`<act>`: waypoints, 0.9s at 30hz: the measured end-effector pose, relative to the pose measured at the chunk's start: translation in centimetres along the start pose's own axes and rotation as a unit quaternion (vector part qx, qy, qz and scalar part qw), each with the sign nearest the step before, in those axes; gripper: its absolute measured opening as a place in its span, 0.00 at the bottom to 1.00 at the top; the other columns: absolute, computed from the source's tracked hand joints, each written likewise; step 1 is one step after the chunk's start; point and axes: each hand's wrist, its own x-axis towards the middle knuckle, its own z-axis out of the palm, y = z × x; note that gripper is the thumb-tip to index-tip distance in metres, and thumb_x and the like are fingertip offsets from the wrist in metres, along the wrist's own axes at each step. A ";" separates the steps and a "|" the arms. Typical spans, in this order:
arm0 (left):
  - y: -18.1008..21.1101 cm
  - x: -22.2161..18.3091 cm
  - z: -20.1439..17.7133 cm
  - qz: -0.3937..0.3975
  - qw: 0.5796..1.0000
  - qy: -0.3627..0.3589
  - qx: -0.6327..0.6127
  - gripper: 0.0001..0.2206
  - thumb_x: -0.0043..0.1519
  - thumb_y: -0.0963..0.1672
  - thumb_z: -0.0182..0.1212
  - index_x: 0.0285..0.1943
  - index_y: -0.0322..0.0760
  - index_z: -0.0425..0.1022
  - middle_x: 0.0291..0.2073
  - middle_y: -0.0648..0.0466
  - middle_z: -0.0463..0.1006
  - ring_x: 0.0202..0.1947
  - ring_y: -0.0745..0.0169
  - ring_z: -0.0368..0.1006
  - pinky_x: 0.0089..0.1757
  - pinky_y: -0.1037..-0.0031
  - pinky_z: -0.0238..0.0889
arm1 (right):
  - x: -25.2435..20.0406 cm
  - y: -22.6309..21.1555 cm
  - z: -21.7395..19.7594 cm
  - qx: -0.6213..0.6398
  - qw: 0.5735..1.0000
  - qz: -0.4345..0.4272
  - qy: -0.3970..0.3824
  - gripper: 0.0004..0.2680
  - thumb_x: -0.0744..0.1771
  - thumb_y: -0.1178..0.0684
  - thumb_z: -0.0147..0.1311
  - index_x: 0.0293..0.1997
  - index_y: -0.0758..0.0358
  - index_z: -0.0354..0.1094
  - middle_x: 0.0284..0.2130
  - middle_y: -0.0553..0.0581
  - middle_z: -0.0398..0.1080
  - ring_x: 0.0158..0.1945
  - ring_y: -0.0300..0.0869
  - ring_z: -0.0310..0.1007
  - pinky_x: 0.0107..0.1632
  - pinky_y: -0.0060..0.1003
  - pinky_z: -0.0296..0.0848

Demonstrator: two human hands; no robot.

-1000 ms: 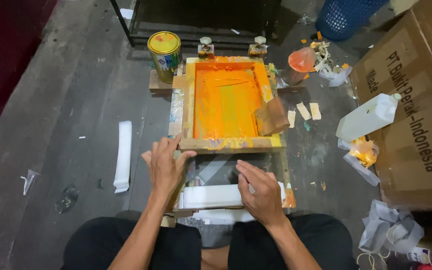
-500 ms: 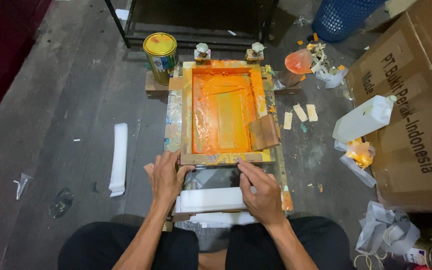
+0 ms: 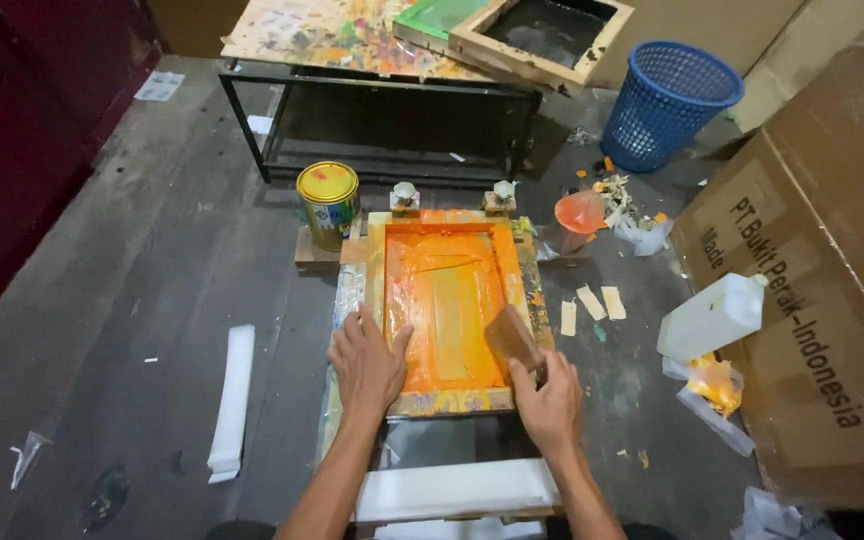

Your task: Manual screen printing of labels using orange ink and a squeegee on a low-profile printing frame.

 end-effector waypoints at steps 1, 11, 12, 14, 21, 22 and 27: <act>0.3 0.6 -0.3 -0.002 1.000 -0.002 0.000 0.41 0.67 0.63 0.42 0.77 0.28 0.52 0.65 0.38 0.61 0.63 0.35 0.59 0.59 0.48 0.50 | 0.9 0.1 0.6 -0.001 1.000 0.001 -0.003 0.12 0.64 0.40 0.64 0.36 0.57 0.74 0.29 0.56 0.69 0.39 0.54 0.74 0.44 0.47 0.70; 1.0 8.9 0.7 0.216 0.974 0.031 -0.059 0.26 0.69 0.52 0.52 0.74 0.35 0.62 0.56 0.41 0.73 0.60 0.42 0.66 0.58 0.52 0.55 | 12.3 -6.5 4.8 0.142 0.968 -0.089 -0.187 0.08 0.67 0.58 0.58 0.50 0.58 0.71 0.40 0.69 0.76 0.49 0.61 0.78 0.50 0.51 0.79; 0.7 9.9 1.2 0.233 0.970 0.036 -0.060 0.26 0.67 0.50 0.58 0.73 0.37 0.64 0.57 0.44 0.75 0.61 0.45 0.67 0.57 0.54 0.55 | 13.1 -6.7 5.3 0.142 0.960 -0.125 -0.207 0.07 0.67 0.60 0.56 0.50 0.60 0.69 0.40 0.71 0.75 0.50 0.64 0.77 0.49 0.54 0.79; -0.6 12.2 3.1 0.254 0.965 0.042 -0.045 0.23 0.65 0.48 0.60 0.70 0.43 0.68 0.55 0.51 0.78 0.59 0.50 0.67 0.56 0.55 0.55 | 14.1 -6.6 5.9 0.129 0.956 -0.149 -0.216 0.07 0.67 0.61 0.55 0.49 0.60 0.69 0.39 0.69 0.77 0.49 0.62 0.77 0.49 0.53 0.79; -1.1 12.7 3.1 0.258 0.965 0.014 -0.031 0.11 0.63 0.47 0.59 0.52 0.61 0.78 0.41 0.68 0.82 0.52 0.67 0.72 0.53 0.63 0.53 | 12.8 -6.3 5.1 0.064 0.943 -0.245 -0.214 0.03 0.69 0.60 0.52 0.45 0.59 0.64 0.38 0.61 0.79 0.47 0.57 0.79 0.46 0.54 0.79; -1.1 11.7 2.8 0.255 0.966 0.009 -0.029 0.11 0.63 0.47 0.59 0.52 0.61 0.78 0.41 0.68 0.82 0.52 0.67 0.72 0.53 0.63 0.53 | 12.3 -5.9 4.8 0.066 0.944 -0.241 -0.218 0.03 0.69 0.60 0.52 0.45 0.59 0.64 0.38 0.61 0.79 0.47 0.57 0.79 0.46 0.54 0.79; -1.2 6.6 1.2 0.281 0.957 -0.013 -0.069 0.09 0.62 0.44 0.61 0.49 0.53 0.79 0.38 0.62 0.80 0.51 0.61 0.75 0.54 0.62 0.53 | 9.2 -4.5 3.2 0.067 0.929 -0.291 -0.219 0.05 0.68 0.58 0.56 0.47 0.59 0.66 0.36 0.63 0.79 0.46 0.62 0.78 0.47 0.56 0.77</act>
